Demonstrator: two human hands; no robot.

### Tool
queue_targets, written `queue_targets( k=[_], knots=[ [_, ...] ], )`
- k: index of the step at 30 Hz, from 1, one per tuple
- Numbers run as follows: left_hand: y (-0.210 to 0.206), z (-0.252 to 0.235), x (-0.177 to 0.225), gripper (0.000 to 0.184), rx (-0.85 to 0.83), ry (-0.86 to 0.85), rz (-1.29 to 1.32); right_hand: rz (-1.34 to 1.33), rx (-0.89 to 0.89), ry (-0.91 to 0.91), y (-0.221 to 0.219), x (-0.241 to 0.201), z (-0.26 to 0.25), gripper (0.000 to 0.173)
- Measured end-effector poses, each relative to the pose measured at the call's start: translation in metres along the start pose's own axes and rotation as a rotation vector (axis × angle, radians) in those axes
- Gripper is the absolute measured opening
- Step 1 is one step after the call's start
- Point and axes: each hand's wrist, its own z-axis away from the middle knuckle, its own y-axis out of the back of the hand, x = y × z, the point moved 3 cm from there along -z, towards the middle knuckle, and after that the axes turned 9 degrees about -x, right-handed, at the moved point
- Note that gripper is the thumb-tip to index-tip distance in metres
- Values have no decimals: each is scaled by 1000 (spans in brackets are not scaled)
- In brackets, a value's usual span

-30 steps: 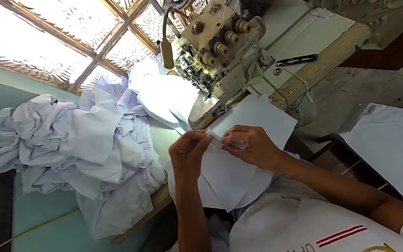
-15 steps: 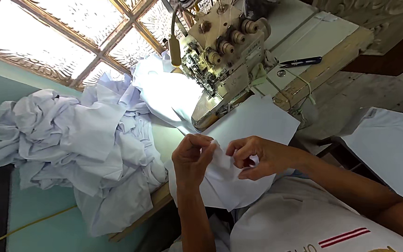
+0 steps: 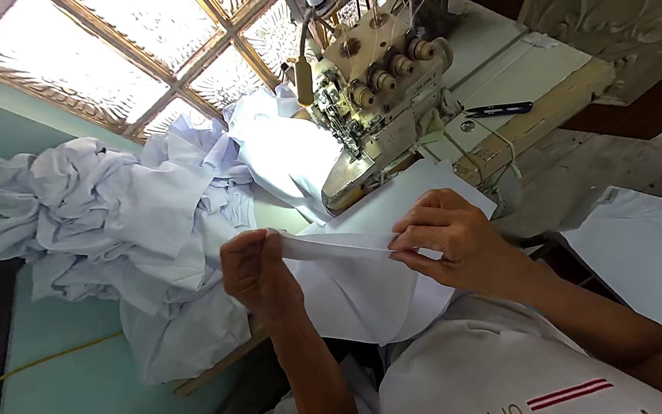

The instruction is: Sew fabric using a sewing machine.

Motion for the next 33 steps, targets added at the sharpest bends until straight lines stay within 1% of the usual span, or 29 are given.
queue_targets(
  k=[3, 5, 8, 11, 13, 16, 18, 20, 21, 22, 23, 24, 25, 27, 29, 32, 33],
  knots=[
    [10, 3, 13, 23, 67, -22, -75, 95, 77, 71, 1, -12, -6, 19],
    [15, 8, 18, 23, 90, -11, -104, 104, 98, 120, -1, -18, -11, 21],
    [21, 17, 21, 21, 121, 8, -127, 120, 158, 224, -11, -25, -15, 17],
    [25, 26, 32, 19, 202, -3, -244, 133, 220, 342, -22, -31, -15, 14],
    [29, 26, 46, 14, 258, -69, -378, 78, 226, 373, -24, -37, -15, 13],
    [30, 11, 68, 11, 333, -147, -543, -90, 215, 344, -16, -42, -16, 12],
    [22, -10, 65, 15, 269, -209, -578, -185, 206, 249, -11, -38, -16, 13],
    [2, -39, 41, 16, 106, -207, -556, -185, 181, 84, -8, -22, -14, 14],
    [-13, -53, 23, 19, 23, -150, -570, -180, 161, -28, -9, -9, -11, 14],
    [-31, -64, 2, 25, -52, -58, -607, -211, 132, -153, -13, 7, -6, 13],
    [-48, -73, -22, 28, -126, 43, -651, -277, 95, -286, -19, 26, 1, 14],
    [-64, -77, -46, 27, -202, 135, -685, -352, 64, -427, -25, 45, 10, 16],
    [-78, -77, -68, 23, -260, 181, -708, -413, 50, -560, -32, 63, 19, 20],
    [-98, -69, -95, 14, -315, 148, -751, -476, 25, -770, -41, 85, 33, 23],
    [-106, -63, -93, 12, -353, 77, -872, -498, -10, -872, -44, 93, 38, 22],
    [-113, -54, -83, 21, -379, 58, -1110, -487, -36, -895, -43, 94, 40, 21],
    [-115, -49, -81, 23, -376, 63, -1154, -483, -35, -897, -42, 94, 43, 20]
  ],
)
